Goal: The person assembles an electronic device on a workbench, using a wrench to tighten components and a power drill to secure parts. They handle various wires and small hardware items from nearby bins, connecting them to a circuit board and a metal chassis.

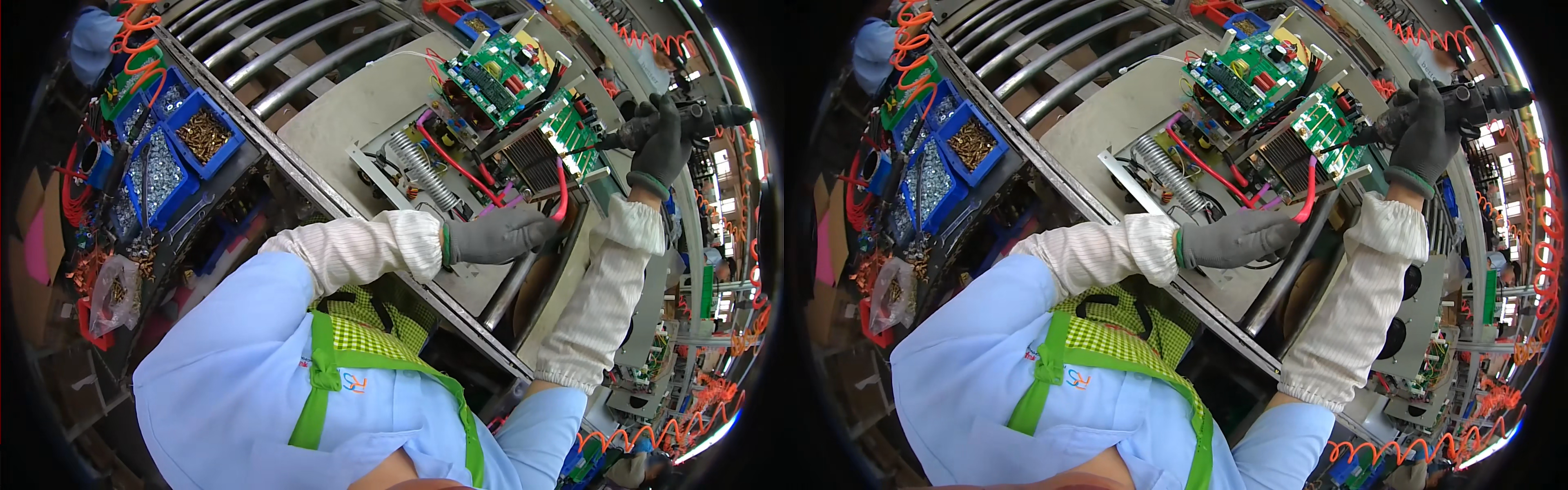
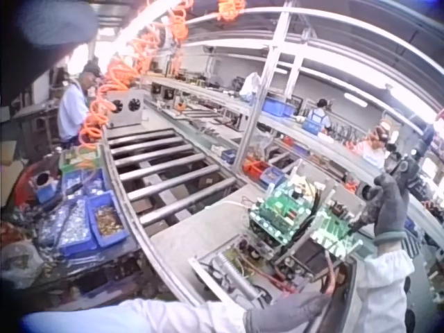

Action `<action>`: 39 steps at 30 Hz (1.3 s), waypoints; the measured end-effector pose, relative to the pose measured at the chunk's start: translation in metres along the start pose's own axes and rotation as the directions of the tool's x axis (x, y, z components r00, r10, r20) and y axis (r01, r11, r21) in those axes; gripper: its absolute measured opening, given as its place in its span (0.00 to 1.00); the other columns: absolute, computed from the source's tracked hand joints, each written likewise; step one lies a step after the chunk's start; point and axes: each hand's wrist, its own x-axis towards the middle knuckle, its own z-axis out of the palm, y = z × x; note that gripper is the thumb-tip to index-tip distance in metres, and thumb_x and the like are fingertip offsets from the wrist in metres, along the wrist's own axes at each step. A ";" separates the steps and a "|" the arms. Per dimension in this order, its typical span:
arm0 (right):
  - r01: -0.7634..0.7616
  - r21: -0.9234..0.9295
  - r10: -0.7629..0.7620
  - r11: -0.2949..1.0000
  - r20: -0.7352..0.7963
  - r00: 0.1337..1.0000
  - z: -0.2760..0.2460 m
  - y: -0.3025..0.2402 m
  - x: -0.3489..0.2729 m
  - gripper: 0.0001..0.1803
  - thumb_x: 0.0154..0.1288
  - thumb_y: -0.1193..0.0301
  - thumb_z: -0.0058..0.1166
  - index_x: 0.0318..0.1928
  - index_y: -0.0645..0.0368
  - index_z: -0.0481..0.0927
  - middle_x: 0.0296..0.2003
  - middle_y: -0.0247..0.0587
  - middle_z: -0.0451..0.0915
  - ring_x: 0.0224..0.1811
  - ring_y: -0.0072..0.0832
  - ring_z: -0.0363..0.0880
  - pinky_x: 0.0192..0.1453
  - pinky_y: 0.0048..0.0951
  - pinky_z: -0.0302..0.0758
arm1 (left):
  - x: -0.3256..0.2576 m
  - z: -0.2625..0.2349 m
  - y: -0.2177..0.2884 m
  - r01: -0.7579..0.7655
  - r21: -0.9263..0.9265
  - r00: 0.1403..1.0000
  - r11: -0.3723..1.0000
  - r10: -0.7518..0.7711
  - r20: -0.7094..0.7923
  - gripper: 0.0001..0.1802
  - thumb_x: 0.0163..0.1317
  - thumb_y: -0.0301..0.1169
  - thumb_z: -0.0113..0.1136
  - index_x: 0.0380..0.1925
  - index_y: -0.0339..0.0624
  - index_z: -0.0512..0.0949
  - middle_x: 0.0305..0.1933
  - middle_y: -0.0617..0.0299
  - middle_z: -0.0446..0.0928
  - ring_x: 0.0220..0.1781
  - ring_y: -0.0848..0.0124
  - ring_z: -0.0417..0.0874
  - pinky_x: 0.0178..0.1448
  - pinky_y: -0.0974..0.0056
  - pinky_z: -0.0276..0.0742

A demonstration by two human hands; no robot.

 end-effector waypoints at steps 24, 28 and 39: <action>-0.115 0.003 0.114 0.993 0.124 0.986 -0.009 0.003 0.007 0.16 0.58 0.65 0.61 0.40 0.65 0.79 0.27 0.42 0.80 0.26 0.26 0.79 0.30 0.25 0.75 | -0.014 0.000 -0.038 -0.071 0.070 0.997 0.995 0.073 -0.019 0.30 0.69 0.59 0.40 0.42 0.40 0.72 0.27 0.62 0.68 0.32 0.72 0.70 0.38 0.64 0.69; -0.072 -0.057 0.078 0.996 0.114 0.990 -0.008 0.005 0.009 0.16 0.57 0.65 0.62 0.39 0.65 0.79 0.28 0.41 0.81 0.27 0.27 0.80 0.31 0.26 0.76 | -0.014 0.000 -0.029 -0.115 0.053 0.992 0.992 0.118 -0.054 0.30 0.69 0.59 0.40 0.43 0.41 0.72 0.28 0.62 0.69 0.32 0.72 0.71 0.38 0.64 0.70; -0.070 -0.059 0.072 0.996 0.033 0.997 -0.008 -0.019 0.010 0.15 0.56 0.65 0.64 0.37 0.64 0.78 0.24 0.39 0.79 0.17 0.25 0.75 0.22 0.27 0.75 | -0.014 -0.005 -0.047 -0.168 0.278 0.981 0.946 0.189 -0.051 0.28 0.71 0.54 0.41 0.54 0.42 0.70 0.36 0.56 0.74 0.40 0.68 0.77 0.46 0.64 0.74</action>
